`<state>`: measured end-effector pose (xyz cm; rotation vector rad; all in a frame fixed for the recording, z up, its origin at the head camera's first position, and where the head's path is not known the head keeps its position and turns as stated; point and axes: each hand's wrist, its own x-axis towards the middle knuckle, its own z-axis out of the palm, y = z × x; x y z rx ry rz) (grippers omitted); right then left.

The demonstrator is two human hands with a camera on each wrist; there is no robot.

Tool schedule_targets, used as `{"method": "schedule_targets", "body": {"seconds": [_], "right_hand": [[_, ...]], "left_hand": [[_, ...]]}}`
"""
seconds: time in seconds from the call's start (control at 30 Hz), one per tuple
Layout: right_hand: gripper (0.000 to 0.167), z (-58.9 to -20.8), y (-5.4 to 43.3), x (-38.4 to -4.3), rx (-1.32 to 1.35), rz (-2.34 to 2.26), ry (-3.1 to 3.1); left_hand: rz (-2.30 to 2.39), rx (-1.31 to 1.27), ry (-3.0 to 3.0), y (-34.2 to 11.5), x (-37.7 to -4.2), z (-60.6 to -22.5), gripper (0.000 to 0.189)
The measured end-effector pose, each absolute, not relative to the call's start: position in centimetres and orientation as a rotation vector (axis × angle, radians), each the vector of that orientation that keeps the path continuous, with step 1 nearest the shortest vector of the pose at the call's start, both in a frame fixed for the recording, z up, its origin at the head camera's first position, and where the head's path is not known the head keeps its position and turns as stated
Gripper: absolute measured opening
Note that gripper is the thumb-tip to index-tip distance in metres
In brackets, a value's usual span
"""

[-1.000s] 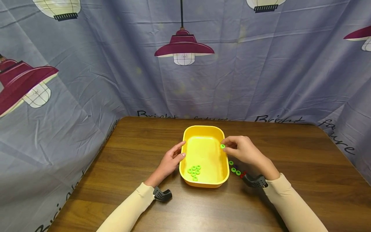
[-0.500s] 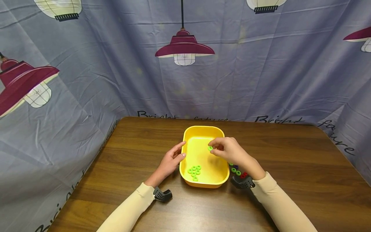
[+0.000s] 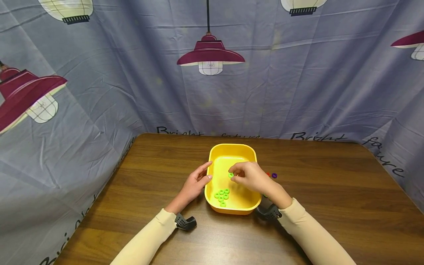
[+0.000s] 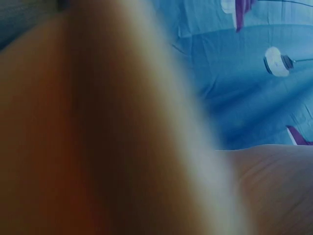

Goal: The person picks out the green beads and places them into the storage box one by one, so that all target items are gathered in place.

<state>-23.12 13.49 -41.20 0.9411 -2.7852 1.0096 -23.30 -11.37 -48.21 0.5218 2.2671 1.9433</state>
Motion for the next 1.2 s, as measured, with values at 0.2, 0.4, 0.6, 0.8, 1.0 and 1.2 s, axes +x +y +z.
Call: {"method": "schedule_targets", "body": {"seconds": [0.2, 0.4, 0.6, 0.8, 1.0, 1.2], "right_hand": [[0.015, -41.5, 12.9, -22.8, 0.927, 0.977, -2.792], [0.014, -42.1, 12.1, -22.6, 0.904, 0.956, -2.784], [0.014, -42.6, 11.3, -22.5, 0.878, 0.967, -2.804], [0.013, -43.0, 11.1, -22.7, 0.829, 0.909, -2.837], [0.013, -43.3, 11.0, -22.7, 0.783, 0.841, -2.887], [0.012, -43.5, 10.8, -22.6, 0.75, 0.775, -2.935]], "left_hand": [[1.951, 0.548, 2.277, -11.3, -23.5, -48.4, 0.055], [1.939, 0.557, 2.285, -11.3, -23.4, -48.2, 0.055], [1.935, 0.56, 2.285, -11.3, -23.3, -48.1, 0.056], [1.928, 0.55, 2.288, -11.3, -23.4, -48.1, 0.055], [1.935, 0.547, 2.287, -11.3, -23.3, -48.1, 0.056], [1.938, 0.551, 2.284, -11.2, -23.3, -48.0, 0.056]]}}
